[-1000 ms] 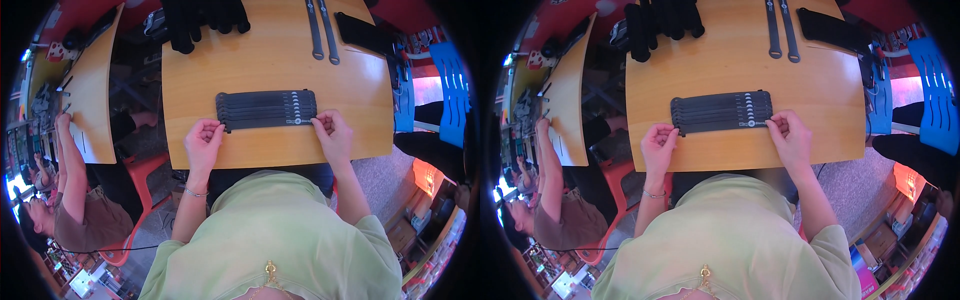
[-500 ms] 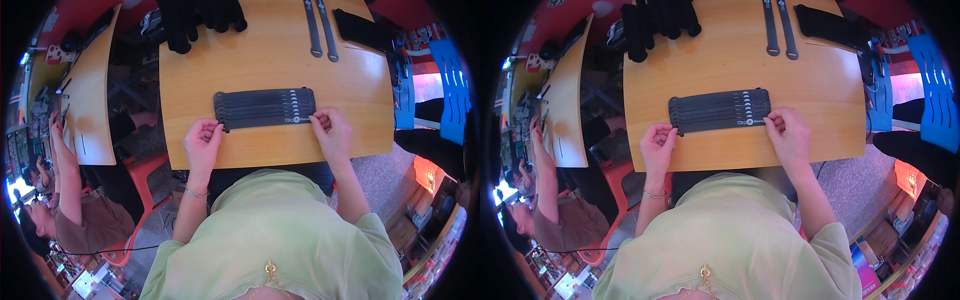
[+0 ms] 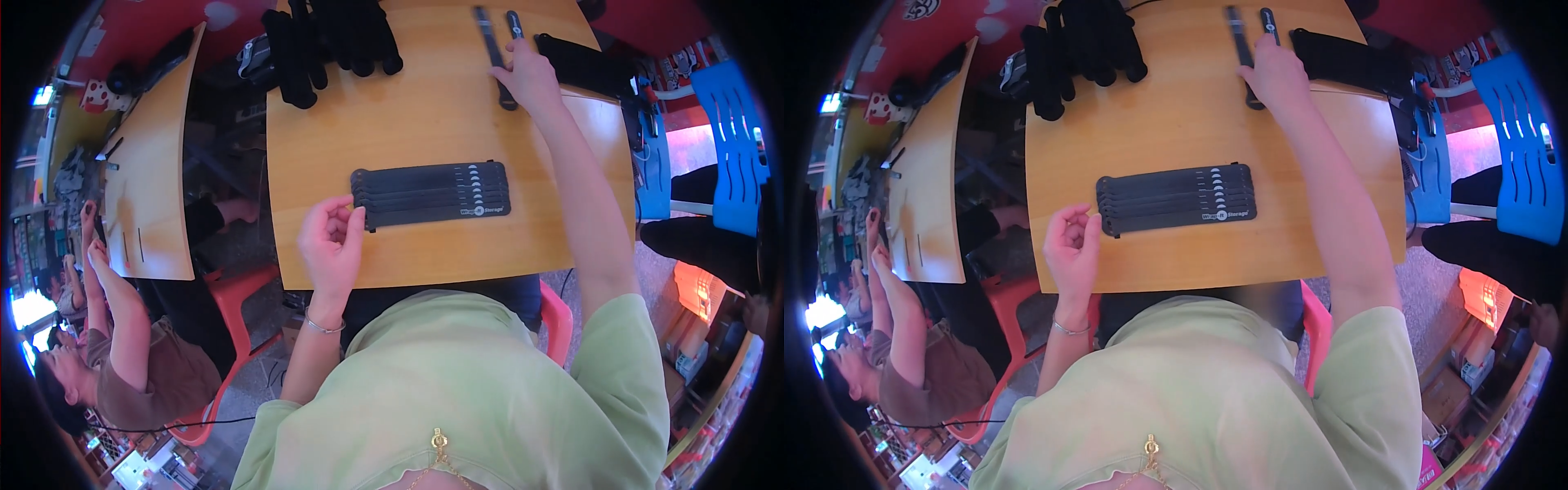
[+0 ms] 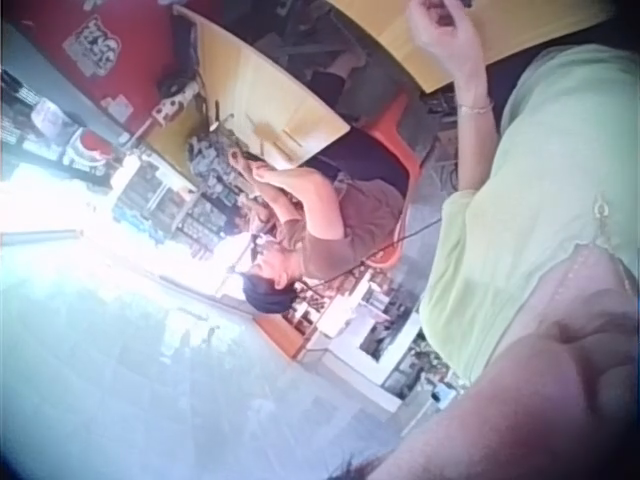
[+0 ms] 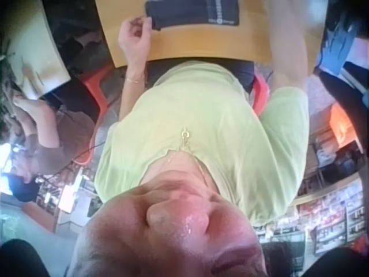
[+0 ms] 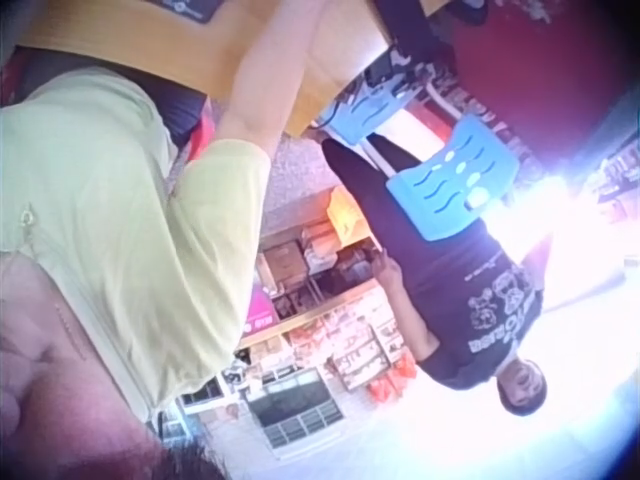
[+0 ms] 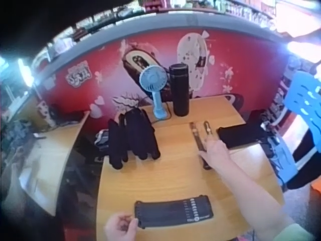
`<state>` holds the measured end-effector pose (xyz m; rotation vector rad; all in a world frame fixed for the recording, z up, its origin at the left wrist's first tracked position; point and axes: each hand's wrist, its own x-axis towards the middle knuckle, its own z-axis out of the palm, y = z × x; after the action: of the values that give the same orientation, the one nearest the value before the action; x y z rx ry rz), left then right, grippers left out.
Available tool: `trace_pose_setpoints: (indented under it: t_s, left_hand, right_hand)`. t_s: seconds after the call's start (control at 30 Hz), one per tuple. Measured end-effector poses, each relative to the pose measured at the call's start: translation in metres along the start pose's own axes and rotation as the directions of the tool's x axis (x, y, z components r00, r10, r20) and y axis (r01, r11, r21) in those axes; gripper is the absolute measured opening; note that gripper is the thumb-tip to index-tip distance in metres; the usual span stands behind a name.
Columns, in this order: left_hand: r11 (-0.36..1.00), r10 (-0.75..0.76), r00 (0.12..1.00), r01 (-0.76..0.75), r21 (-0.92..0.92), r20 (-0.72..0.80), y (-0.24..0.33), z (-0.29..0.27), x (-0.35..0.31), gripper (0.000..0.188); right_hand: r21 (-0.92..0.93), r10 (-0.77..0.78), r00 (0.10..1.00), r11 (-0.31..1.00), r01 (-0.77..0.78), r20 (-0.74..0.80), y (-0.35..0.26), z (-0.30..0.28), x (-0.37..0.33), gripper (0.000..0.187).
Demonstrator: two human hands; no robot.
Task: Sorting, inspecting, and trimming black storage straps at a workbench.
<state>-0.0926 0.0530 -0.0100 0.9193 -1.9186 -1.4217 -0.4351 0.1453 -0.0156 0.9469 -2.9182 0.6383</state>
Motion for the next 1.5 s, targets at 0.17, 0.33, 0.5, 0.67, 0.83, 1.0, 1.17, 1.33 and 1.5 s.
trace_pose_setpoints:
  t_s: [0.17,0.33,0.5,0.67,0.83,1.0,1.17,1.33,1.5]
  left_hand:
    - [0.996,0.074,0.993,-0.069,-0.061,0.097,0.015,0.018,0.005,0.024]
    - [0.947,-0.032,0.985,0.084,-0.309,0.17,0.049,0.039,0.002,0.031]
    - [0.91,-0.052,0.911,0.211,-0.356,0.409,0.035,0.035,-0.008,0.024]
    - [0.953,-0.148,0.9,0.241,-0.183,0.41,0.022,0.009,-0.019,0.011]
    - [0.943,-0.147,0.917,0.243,-0.226,0.372,0.004,-0.02,-0.025,0.013]
    - [0.967,-0.143,0.933,0.203,-0.155,0.329,0.001,-0.022,-0.022,0.016]
    - [0.939,-0.274,0.934,0.311,-0.146,0.23,-0.01,-0.024,-0.017,0.019]
    - [0.944,-0.269,0.939,0.302,-0.137,0.214,-0.015,-0.023,-0.012,0.013]
    - [0.945,-0.273,0.946,0.297,-0.136,0.173,-0.017,-0.019,-0.012,0.009]
  right_hand:
    - [0.24,0.018,0.967,0.967,-0.081,0.253,-0.009,-0.004,-0.001,0.036]
    - [0.739,-0.163,0.901,0.639,-0.214,0.402,-0.074,-0.059,-0.083,0.023]
    - [0.888,-0.177,0.882,0.241,-0.392,0.437,-0.082,-0.061,-0.162,0.008]
    - [0.934,-0.046,0.954,0.223,-0.281,0.298,-0.048,-0.051,-0.202,0.008]
    - [0.87,0.054,0.934,0.348,-0.35,0.354,-0.015,-0.053,-0.219,0.009]
    - [0.759,-0.033,0.962,0.622,-0.192,0.27,-0.009,-0.045,-0.221,0.02]
    - [0.752,0.047,0.968,0.62,-0.223,0.248,-0.005,-0.034,-0.221,0.012]
    - [0.753,0.104,0.966,0.608,-0.251,0.238,-0.006,-0.03,-0.217,0.01]
    - [0.754,0.093,0.972,0.617,-0.228,0.217,-0.006,-0.028,-0.218,0.01]
